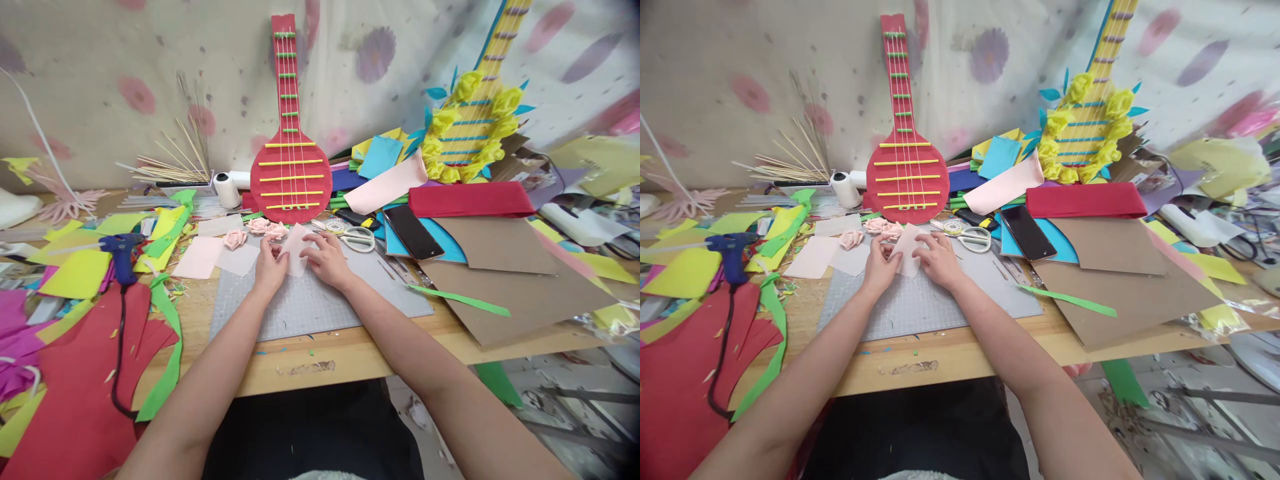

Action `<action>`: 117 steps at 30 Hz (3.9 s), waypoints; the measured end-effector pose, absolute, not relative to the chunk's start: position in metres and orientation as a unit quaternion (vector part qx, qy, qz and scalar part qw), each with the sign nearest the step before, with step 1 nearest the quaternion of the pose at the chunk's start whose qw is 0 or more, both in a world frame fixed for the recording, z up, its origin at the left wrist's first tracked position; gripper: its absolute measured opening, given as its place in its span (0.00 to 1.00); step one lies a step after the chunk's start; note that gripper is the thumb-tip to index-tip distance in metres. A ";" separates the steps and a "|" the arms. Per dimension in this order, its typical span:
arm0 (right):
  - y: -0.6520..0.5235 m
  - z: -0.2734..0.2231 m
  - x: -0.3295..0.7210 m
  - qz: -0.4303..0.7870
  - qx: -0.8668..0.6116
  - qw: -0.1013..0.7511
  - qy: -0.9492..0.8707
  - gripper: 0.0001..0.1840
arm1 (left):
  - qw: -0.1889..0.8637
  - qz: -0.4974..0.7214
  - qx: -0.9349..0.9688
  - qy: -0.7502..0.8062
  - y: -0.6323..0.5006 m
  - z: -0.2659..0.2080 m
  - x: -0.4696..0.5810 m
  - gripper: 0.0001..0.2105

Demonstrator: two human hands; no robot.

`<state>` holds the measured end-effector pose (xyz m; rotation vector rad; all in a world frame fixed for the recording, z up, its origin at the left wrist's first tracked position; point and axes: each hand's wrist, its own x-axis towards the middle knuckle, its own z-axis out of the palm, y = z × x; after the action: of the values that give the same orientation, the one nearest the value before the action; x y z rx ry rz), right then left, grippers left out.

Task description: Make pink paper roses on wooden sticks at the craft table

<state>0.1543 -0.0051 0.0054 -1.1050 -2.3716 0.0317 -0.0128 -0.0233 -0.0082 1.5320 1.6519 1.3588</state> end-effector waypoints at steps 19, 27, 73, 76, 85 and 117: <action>0.005 -0.007 0.152 0.179 -0.388 0.297 -0.854 0.06 | 0.061 0.342 0.712 0.610 -0.036 0.002 -0.017 0.08; 0.005 -0.006 0.140 0.204 -0.503 0.294 -0.787 0.07 | 0.038 0.248 0.701 0.668 -0.038 0.001 -0.010 0.07; -0.005 0.001 0.125 0.047 -0.562 0.165 -0.809 0.10 | 0.037 0.267 0.661 0.700 -0.026 0.001 0.003 0.06; -0.003 0.000 0.131 0.062 -0.570 0.168 -0.802 0.11 | 0.039 0.265 0.661 0.701 -0.026 0.000 0.002 0.06; -0.001 -0.003 0.137 0.074 -0.577 0.193 -0.790 0.11 | 0.051 0.266 0.676 0.685 -0.025 -0.001 -0.002 0.13; -0.004 -0.001 0.150 0.215 -0.504 0.317 -0.774 0.18 | 0.141 0.306 0.786 0.518 -0.044 -0.002 -0.016 0.26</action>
<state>0.1503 -0.0043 -0.0006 -1.3262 -2.0376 0.5663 -0.0156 -0.0443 -0.0016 2.2707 1.4953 0.8821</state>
